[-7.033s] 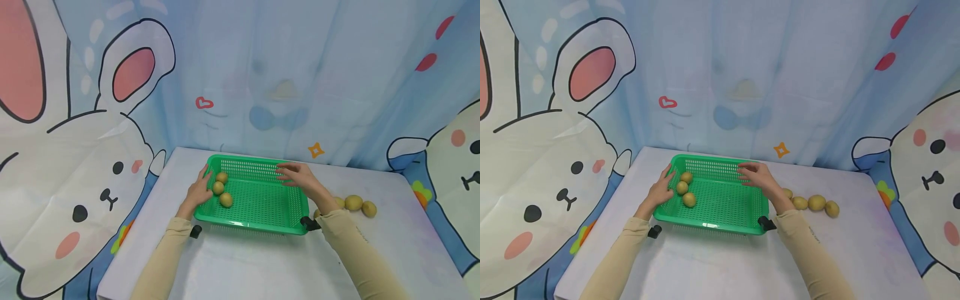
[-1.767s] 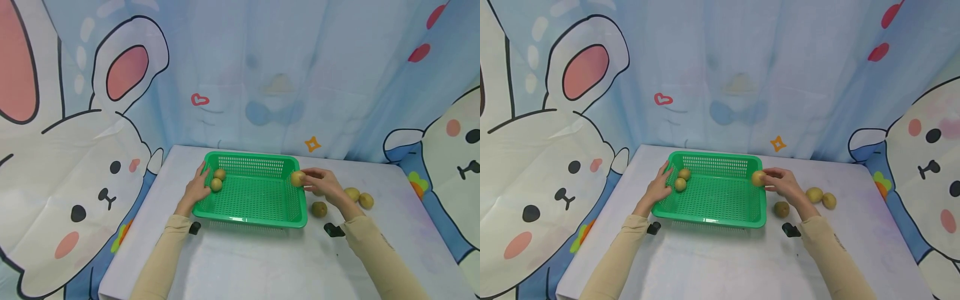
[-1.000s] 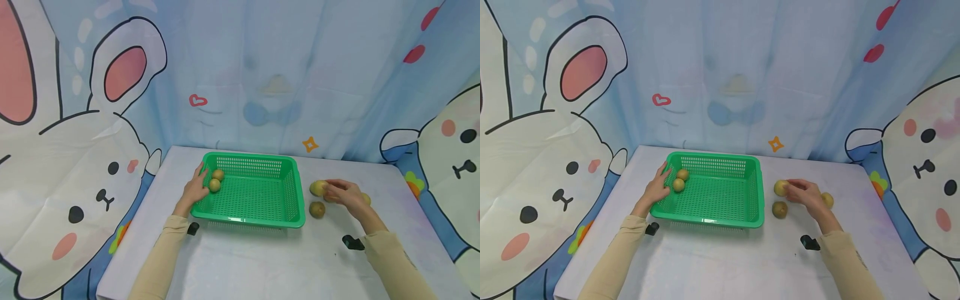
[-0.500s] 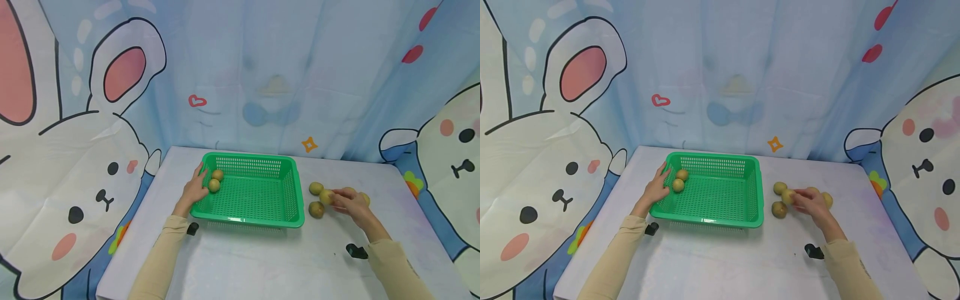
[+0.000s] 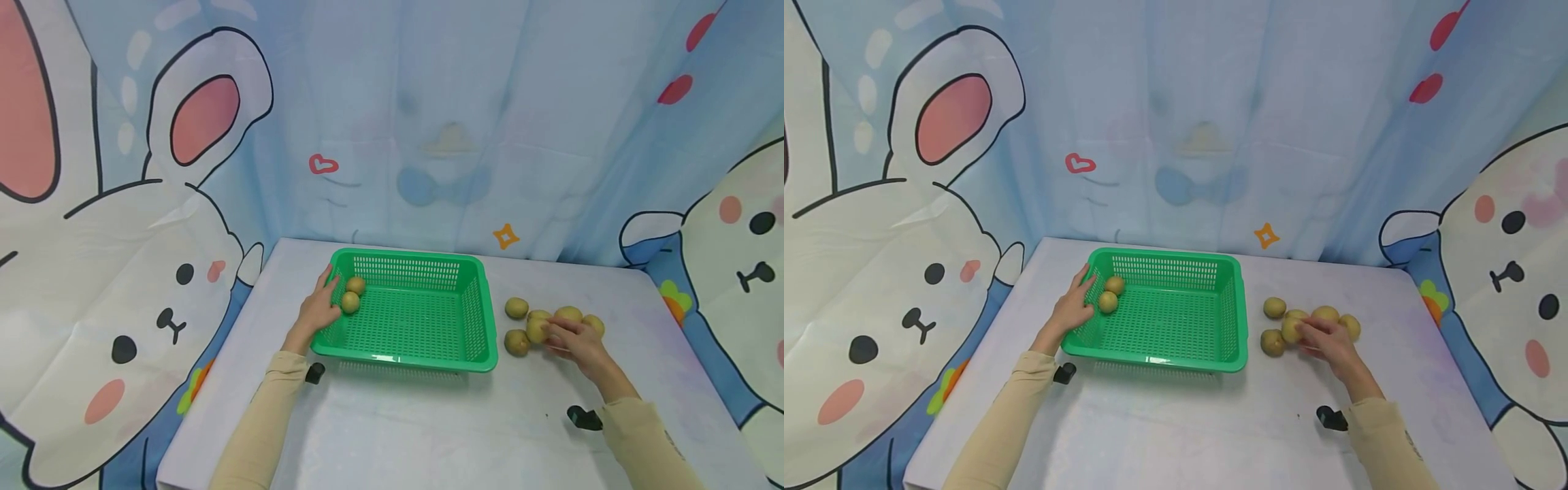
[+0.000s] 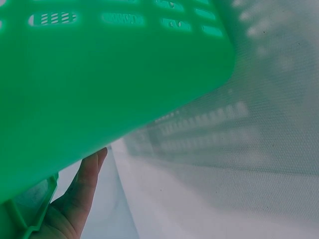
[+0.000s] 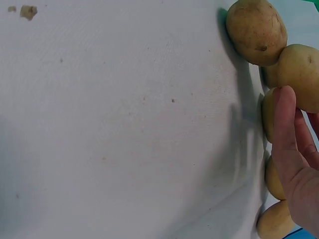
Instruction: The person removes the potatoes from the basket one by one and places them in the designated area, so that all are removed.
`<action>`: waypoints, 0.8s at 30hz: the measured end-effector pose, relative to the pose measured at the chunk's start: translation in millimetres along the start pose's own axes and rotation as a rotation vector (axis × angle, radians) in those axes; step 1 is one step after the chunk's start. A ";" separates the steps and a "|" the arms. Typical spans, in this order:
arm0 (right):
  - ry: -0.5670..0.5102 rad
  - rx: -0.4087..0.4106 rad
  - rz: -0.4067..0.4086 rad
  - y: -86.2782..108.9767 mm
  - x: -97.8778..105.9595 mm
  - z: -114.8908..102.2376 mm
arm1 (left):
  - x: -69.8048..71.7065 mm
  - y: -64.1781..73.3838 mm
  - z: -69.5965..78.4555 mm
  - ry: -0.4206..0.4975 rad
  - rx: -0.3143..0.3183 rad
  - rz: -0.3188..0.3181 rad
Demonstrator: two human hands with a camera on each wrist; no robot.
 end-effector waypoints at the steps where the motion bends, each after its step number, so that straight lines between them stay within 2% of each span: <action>1: 0.015 0.001 -0.008 0.8 -0.3 0.5 | -0.1 -0.2 -0.3 0.001 0.000 -0.001; 7: 0.018 -0.013 -0.010 2.7 0.0 6.9 | -1.1 -1.4 -2.0 0.007 0.007 -0.002; 16: 0.101 -0.082 0.054 1.9 4.4 20.3 | -2.1 -2.1 -3.1 0.003 -0.002 0.007; 24: 0.148 -0.079 0.068 4.1 3.5 24.2 | -1.1 -0.3 -0.7 0.003 0.003 -0.003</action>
Point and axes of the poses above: each hand's wrist, its own y-axis away from the middle knuckle, its own x-axis out of the back of the hand, z = x × y, the point moved 7 cm from there along -y, towards the middle knuckle, and after that the axes turned 8 degrees about y, right-handed, at the moved point
